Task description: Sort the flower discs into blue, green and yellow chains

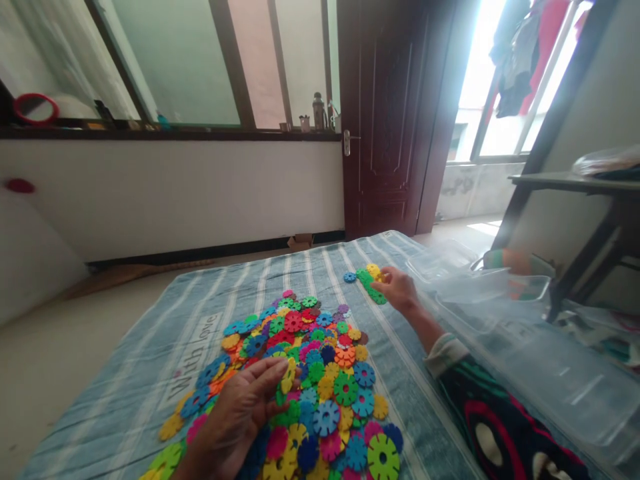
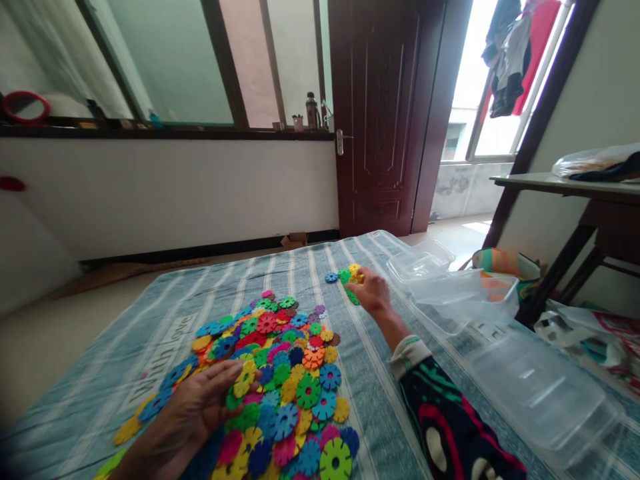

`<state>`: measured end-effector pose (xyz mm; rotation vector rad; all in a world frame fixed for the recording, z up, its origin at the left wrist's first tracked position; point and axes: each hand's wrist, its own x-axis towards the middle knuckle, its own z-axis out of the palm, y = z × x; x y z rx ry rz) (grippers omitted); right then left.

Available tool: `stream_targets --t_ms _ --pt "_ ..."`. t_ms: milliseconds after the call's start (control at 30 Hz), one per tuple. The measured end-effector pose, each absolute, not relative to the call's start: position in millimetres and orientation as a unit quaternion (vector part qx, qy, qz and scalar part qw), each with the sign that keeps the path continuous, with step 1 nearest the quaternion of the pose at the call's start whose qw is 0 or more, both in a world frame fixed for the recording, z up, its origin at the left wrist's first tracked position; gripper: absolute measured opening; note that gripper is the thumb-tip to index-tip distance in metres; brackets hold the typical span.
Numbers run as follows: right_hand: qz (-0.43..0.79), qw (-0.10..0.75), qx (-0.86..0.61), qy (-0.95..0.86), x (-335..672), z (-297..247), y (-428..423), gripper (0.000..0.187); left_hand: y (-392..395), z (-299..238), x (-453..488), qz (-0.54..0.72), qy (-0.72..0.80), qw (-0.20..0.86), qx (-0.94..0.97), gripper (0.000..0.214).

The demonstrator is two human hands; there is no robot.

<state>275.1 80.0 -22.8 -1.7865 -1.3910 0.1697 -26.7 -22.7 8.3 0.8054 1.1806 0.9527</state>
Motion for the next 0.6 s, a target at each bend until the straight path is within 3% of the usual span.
stream_targets --t_ms 167,600 --pt "0.059 0.371 -0.800 -0.469 325 -52 96 0.038 -20 -1 -30 0.404 0.529 0.647 0.372 0.026" --pt "0.100 0.357 -0.777 -0.508 323 -63 113 0.040 -24 5 -23 0.390 0.554 0.650 0.345 0.040"
